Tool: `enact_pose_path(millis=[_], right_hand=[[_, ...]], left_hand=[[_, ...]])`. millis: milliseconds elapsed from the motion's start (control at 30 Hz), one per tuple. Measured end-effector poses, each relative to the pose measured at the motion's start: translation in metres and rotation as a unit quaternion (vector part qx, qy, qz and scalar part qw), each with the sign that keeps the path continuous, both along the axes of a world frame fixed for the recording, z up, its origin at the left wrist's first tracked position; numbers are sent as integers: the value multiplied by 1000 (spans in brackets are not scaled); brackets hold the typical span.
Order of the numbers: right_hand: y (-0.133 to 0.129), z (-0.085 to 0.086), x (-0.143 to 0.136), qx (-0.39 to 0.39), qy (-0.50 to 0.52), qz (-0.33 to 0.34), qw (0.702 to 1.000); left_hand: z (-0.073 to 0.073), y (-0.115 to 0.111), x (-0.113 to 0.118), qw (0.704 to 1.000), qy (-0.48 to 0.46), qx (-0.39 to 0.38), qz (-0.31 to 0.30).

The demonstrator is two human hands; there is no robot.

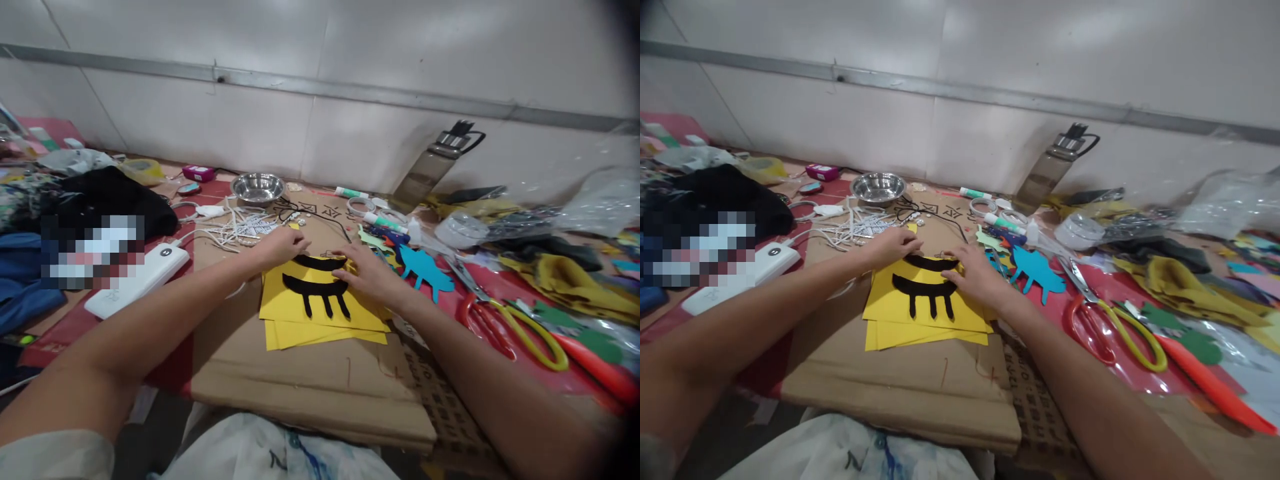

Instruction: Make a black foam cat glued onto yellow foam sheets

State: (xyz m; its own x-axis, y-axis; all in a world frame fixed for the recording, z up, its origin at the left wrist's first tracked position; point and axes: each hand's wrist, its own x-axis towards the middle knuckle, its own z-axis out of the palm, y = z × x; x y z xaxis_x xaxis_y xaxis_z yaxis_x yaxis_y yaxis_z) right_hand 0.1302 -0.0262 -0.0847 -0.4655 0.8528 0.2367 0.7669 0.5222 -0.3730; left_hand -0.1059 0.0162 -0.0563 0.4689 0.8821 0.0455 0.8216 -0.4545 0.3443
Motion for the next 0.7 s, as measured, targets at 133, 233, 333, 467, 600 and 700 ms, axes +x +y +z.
enact_pose_path(millis=[133, 233, 333, 467, 600, 700], right_hand=[[-1, -7, -3, -2, 1, -4, 1000], [-4, -5, -7, -6, 2, -12, 1000], [-7, -1, -9, -7, -1, -17, 1000], [-8, 0, -11, -11, 8, -21, 1000], [-9, 0, -9, -17, 24, -20, 999], [-11, 1, -6, -21, 19, -8, 1000]], left_hand=[[8, -17, -6, 999, 0, -12, -47], [3, -27, -11, 998, -6, 4, -60], [-7, -30, -16, 996, -17, 34, -81], [-16, -30, -21, 993, -16, 57, -102], [-14, -33, -21, 992, -10, 62, -106], [-9, -38, -20, 993, 2, 65, -103]])
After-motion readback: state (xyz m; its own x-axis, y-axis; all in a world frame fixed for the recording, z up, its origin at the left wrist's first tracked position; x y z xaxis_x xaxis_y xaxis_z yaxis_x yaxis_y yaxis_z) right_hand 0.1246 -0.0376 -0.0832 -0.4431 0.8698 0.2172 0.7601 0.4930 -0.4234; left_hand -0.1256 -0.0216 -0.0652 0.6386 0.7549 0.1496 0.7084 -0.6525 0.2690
